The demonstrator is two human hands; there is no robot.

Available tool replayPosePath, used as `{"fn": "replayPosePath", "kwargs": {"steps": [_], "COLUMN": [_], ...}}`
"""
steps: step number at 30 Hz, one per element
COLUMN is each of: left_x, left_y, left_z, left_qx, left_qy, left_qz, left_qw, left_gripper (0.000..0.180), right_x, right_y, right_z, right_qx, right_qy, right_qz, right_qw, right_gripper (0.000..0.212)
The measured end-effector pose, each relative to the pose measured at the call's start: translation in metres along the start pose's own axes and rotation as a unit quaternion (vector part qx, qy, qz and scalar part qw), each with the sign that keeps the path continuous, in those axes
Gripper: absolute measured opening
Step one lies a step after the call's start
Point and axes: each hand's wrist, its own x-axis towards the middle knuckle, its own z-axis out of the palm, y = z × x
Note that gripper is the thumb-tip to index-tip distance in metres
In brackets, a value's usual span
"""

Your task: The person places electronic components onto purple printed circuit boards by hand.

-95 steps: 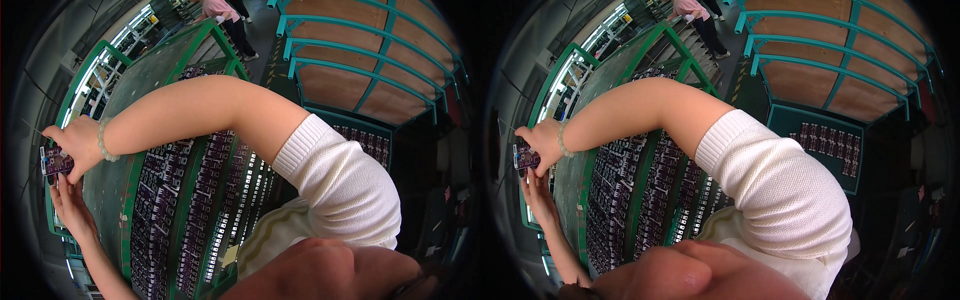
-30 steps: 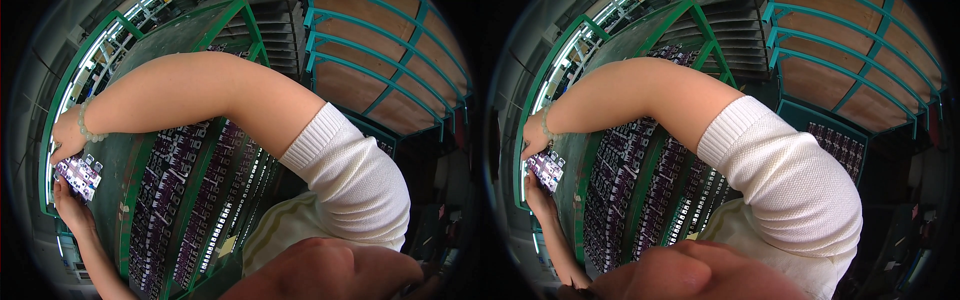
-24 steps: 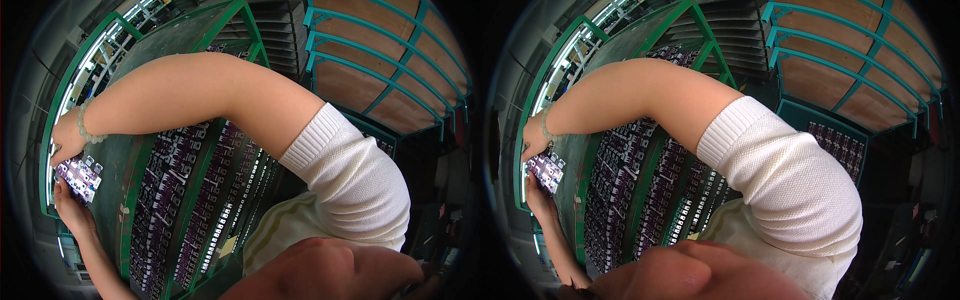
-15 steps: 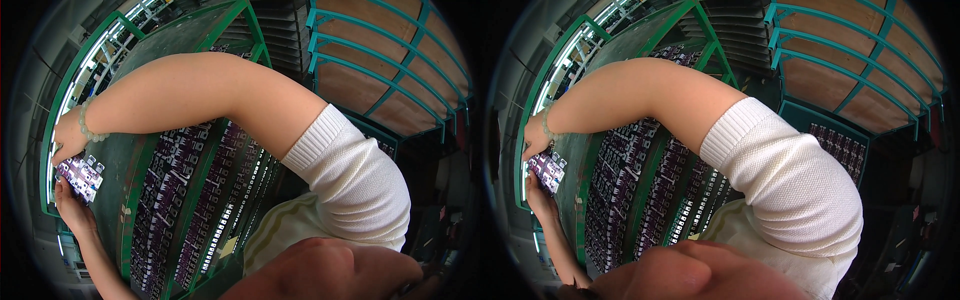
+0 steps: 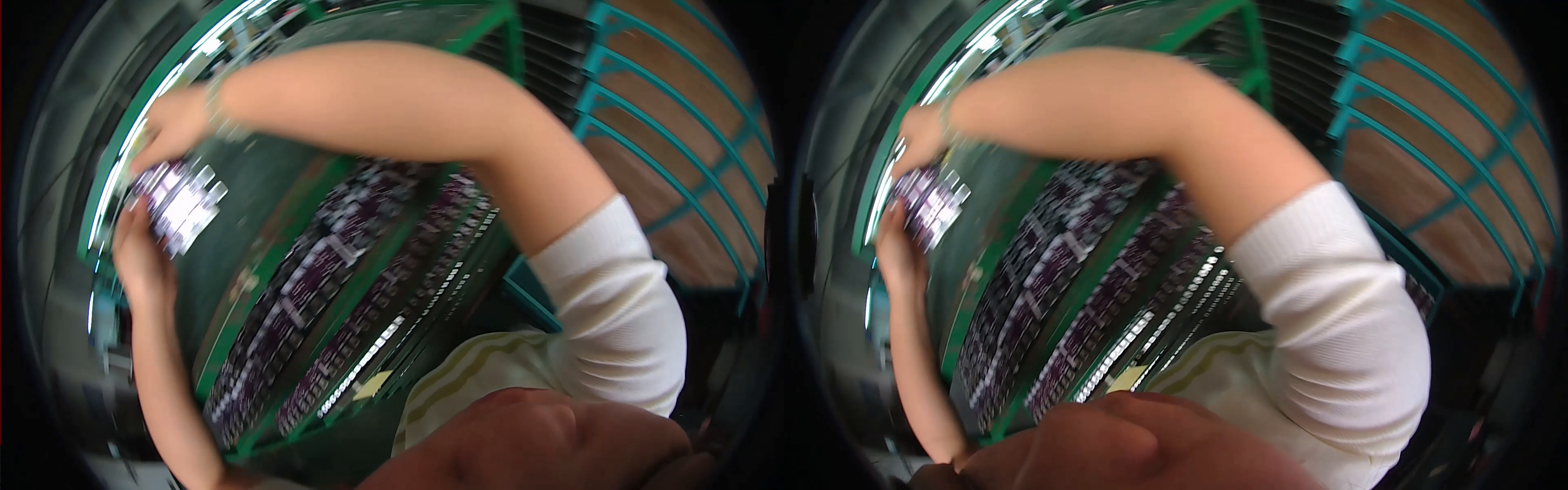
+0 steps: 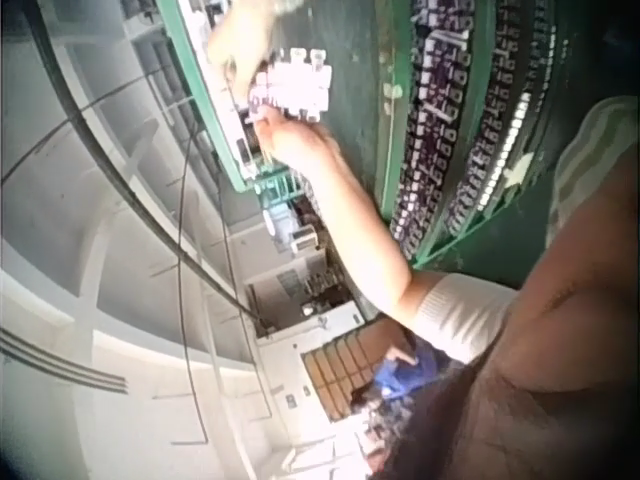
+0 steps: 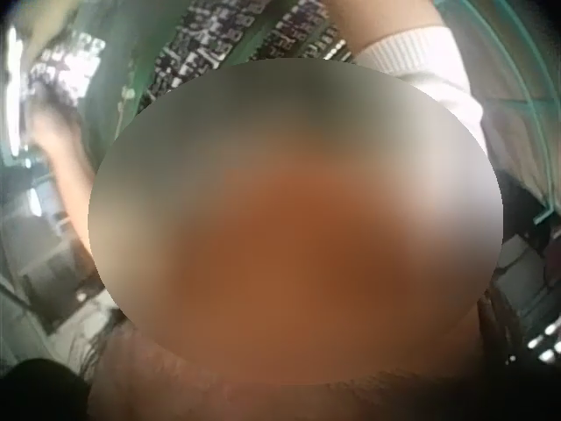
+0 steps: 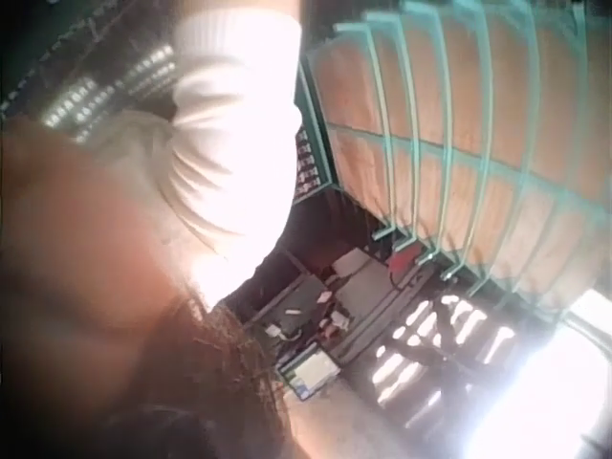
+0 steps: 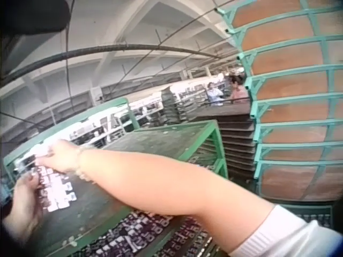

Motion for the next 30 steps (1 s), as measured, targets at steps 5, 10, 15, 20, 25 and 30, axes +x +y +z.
{"fn": "replayPosePath", "kwargs": {"steps": [5,10,15,20,25,30], "left_x": [-0.031,-0.035,-0.032,-0.026,-0.006,-0.023], "left_y": [0.015,0.026,0.029,0.035,0.026,0.035], "left_z": [0.015,0.024,0.026,0.016,-0.007,0.015], "left_qx": [-0.068,-0.061,-0.024,-0.003,0.066,-0.031], "left_qy": [-0.046,-0.141,-0.155,-0.166,-0.169,-0.14], "left_qz": [0.0,-0.003,0.006,0.041,0.018,-0.014], "left_qw": [0.997,0.988,0.988,0.985,0.983,0.99], "left_gripper": [0.022,0.031,0.029,0.02,0.028,0.012], "right_x": [-0.047,-0.048,-0.051,-0.051,-0.052,-0.054], "right_y": [-0.026,-0.024,-0.022,-0.018,-0.029,-0.04], "right_z": [-0.037,-0.072,-0.081,-0.079,-0.072,-0.069], "right_qx": [0.256,0.212,0.237,0.257,0.228,0.194], "right_qy": [-0.083,-0.2,-0.211,-0.205,-0.201,-0.16], "right_qz": [0.047,0.041,0.059,0.064,0.047,0.054], "right_qw": [0.962,0.956,0.947,0.942,0.952,0.966], "right_gripper": [0.012,0.027,0.031,0.028,0.024,0.024]}}
